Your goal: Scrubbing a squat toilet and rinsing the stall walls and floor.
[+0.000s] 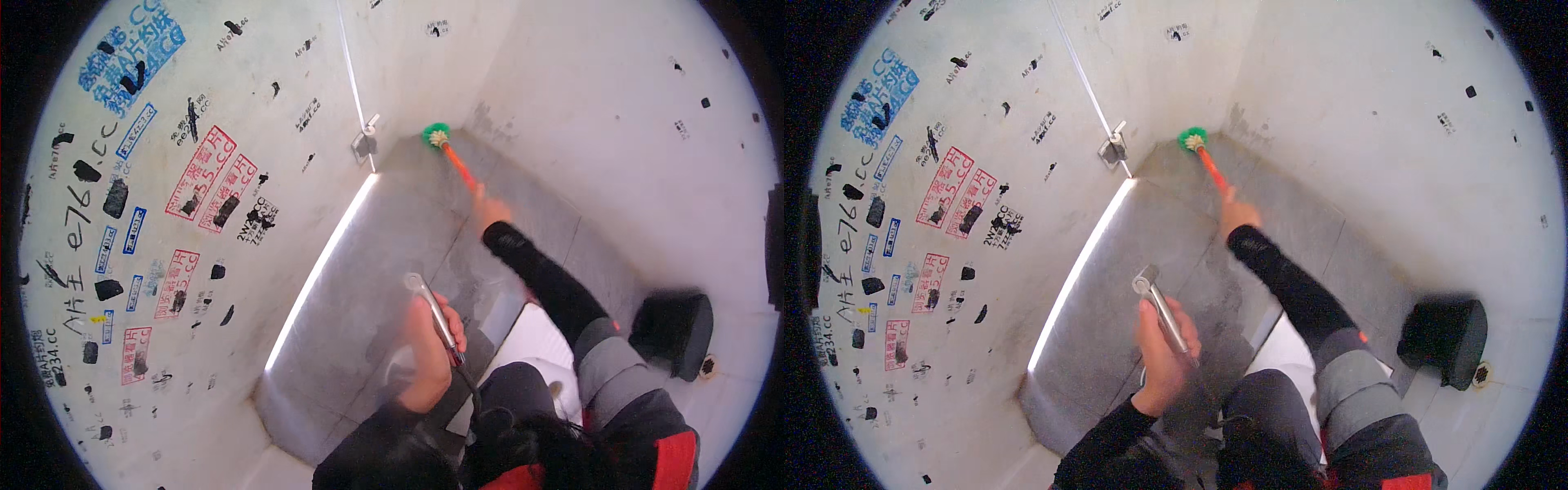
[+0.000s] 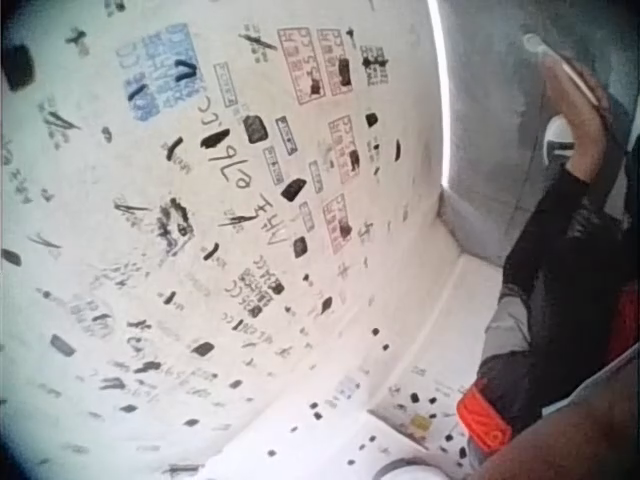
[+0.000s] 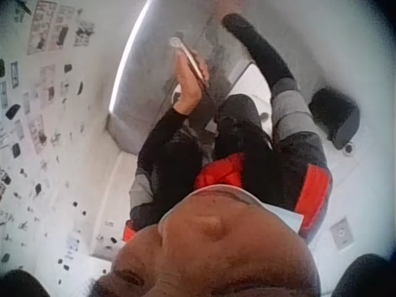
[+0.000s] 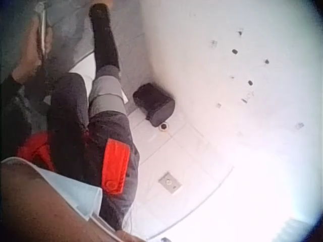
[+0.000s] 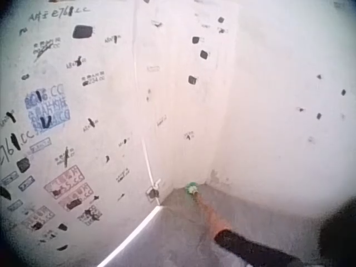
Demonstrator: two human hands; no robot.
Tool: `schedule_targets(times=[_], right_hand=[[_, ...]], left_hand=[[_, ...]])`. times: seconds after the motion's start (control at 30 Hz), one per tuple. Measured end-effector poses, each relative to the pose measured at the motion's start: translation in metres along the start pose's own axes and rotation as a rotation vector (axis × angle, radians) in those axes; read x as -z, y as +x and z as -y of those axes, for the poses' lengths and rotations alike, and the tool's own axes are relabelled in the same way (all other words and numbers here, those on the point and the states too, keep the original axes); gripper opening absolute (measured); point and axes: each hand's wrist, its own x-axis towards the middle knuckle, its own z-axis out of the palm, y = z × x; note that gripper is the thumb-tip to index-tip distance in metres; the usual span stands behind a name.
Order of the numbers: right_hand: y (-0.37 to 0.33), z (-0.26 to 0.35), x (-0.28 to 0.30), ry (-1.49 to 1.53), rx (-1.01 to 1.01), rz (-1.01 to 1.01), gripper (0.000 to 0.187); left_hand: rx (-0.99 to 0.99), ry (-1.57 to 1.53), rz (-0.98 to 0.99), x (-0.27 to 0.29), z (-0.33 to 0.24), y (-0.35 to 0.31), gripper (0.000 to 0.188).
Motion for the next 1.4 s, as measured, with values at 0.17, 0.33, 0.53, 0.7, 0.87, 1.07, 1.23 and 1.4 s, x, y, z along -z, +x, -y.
schedule_targets(times=[0.17,0.33,0.53,0.7,0.87,1.07,1.23,1.4], right_hand=[[-0.078,0.053,-0.056,0.16,0.197,-0.03,0.042],[-0.023,-0.01,0.003,-0.155,0.232,0.02,0.039],[-0.032,0.021,-0.058,0.11,0.1,-0.095,0.039],[-0.078,0.03,-0.035,0.015,0.436,0.014,0.038],[-0.006,-0.007,-0.014,-0.095,0.094,-0.136,0.04],[-0.093,0.021,-0.039,0.101,0.242,0.082,0.042],[-0.048,-0.002,-0.009,0.04,0.286,0.06,0.04],[-0.033,0.019,-0.027,0.097,0.165,0.03,0.04]], left_hand=[[0.022,-0.053,-0.016,0.0,0.003,-0.004,0.039],[0.031,-0.048,-0.004,0.005,0.003,-0.008,0.038],[0.039,-0.026,0.03,-0.003,0.007,-0.011,0.04],[0.056,-0.076,0.016,0.002,0.007,-0.008,0.039],[0.031,-0.037,0.043,-0.004,0.007,-0.015,0.038],[0.044,-0.046,0.022,-0.005,0.004,-0.015,0.037],[0.035,0.011,0.058,-0.005,0.008,-0.014,0.037],[0.092,-0.025,0.068,-0.005,0.008,-0.017,0.037]])
